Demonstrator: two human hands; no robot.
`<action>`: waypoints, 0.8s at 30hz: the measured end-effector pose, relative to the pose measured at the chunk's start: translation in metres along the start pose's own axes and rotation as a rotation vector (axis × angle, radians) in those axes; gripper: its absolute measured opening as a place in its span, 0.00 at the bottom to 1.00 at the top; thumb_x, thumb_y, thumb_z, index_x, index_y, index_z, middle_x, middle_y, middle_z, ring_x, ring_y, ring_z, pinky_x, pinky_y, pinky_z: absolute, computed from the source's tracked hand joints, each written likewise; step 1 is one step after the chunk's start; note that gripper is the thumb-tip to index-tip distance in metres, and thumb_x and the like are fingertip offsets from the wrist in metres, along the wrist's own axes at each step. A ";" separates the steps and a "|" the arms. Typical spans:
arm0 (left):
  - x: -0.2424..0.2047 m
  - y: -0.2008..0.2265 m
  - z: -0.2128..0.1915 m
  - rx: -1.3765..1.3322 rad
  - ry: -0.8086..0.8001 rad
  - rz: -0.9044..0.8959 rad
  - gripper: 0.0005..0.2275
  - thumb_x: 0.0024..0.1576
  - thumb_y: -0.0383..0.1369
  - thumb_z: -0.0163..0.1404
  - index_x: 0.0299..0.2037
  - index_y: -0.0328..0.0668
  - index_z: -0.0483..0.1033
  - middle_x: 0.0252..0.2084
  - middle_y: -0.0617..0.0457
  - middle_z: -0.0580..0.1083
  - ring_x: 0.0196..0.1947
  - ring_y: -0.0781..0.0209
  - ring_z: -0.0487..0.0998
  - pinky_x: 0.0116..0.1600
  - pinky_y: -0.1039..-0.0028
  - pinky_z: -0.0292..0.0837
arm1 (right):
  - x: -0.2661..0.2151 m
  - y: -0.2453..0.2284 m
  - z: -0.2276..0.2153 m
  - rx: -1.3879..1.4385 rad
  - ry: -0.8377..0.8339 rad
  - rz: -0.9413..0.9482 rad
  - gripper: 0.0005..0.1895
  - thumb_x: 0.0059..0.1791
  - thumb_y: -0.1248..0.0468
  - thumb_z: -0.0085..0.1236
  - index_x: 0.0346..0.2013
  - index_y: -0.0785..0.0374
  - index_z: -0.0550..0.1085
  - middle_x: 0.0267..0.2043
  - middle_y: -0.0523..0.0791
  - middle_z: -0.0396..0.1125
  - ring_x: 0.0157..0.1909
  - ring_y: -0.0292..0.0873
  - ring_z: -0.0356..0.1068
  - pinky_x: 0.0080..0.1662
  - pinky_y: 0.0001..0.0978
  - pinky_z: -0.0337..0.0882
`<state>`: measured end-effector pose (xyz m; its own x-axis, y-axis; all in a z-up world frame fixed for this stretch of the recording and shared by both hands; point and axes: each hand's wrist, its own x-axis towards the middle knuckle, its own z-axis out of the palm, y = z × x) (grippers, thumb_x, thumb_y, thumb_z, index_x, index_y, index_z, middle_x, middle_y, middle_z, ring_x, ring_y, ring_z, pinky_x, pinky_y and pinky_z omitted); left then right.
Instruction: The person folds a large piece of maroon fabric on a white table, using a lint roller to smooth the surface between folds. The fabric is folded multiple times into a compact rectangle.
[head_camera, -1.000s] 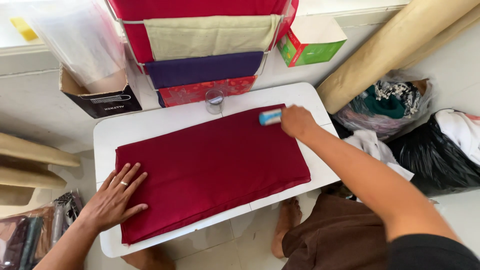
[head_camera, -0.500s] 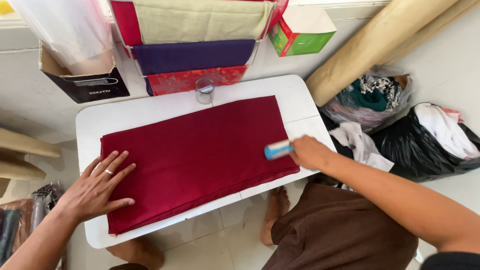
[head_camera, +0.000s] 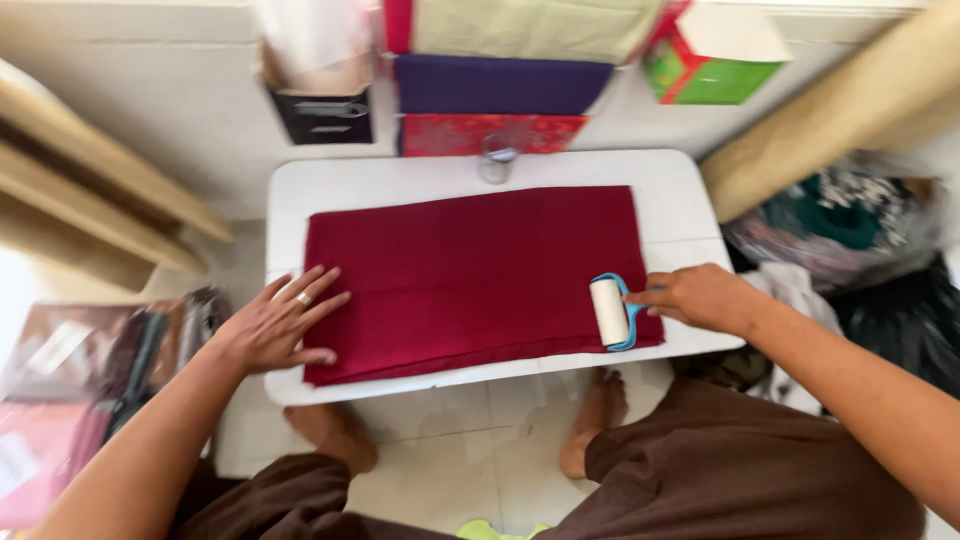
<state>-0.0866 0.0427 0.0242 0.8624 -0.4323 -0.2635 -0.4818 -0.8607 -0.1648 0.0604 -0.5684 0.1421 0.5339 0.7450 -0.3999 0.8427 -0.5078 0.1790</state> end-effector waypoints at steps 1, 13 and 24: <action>-0.001 -0.002 -0.004 -0.012 -0.018 -0.028 0.42 0.53 0.74 0.34 0.75 0.69 0.46 0.80 0.55 0.44 0.79 0.56 0.45 0.76 0.57 0.53 | 0.015 -0.015 -0.007 -0.002 0.002 -0.035 0.18 0.55 0.45 0.40 0.56 0.33 0.71 0.50 0.35 0.71 0.43 0.53 0.77 0.45 0.50 0.80; -0.007 -0.031 -0.018 -0.204 0.176 -0.142 0.29 0.64 0.55 0.31 0.74 0.59 0.54 0.75 0.50 0.54 0.76 0.51 0.53 0.70 0.53 0.60 | 0.247 -0.263 -0.048 0.254 0.573 -0.348 0.17 0.54 0.52 0.47 0.58 0.33 0.67 0.36 0.40 0.61 0.25 0.57 0.74 0.29 0.53 0.75; -0.011 -0.007 0.002 -0.144 -0.055 -0.133 0.45 0.47 0.74 0.46 0.74 0.68 0.50 0.78 0.55 0.49 0.77 0.55 0.53 0.73 0.56 0.61 | 0.165 -0.171 -0.053 0.355 0.235 -0.278 0.22 0.53 0.54 0.51 0.63 0.34 0.69 0.38 0.47 0.66 0.35 0.63 0.75 0.39 0.57 0.76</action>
<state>-0.0935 0.0538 0.0265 0.9053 -0.2999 -0.3008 -0.3333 -0.9406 -0.0653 0.0080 -0.3353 0.0927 0.3284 0.9294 -0.1688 0.9012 -0.3618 -0.2388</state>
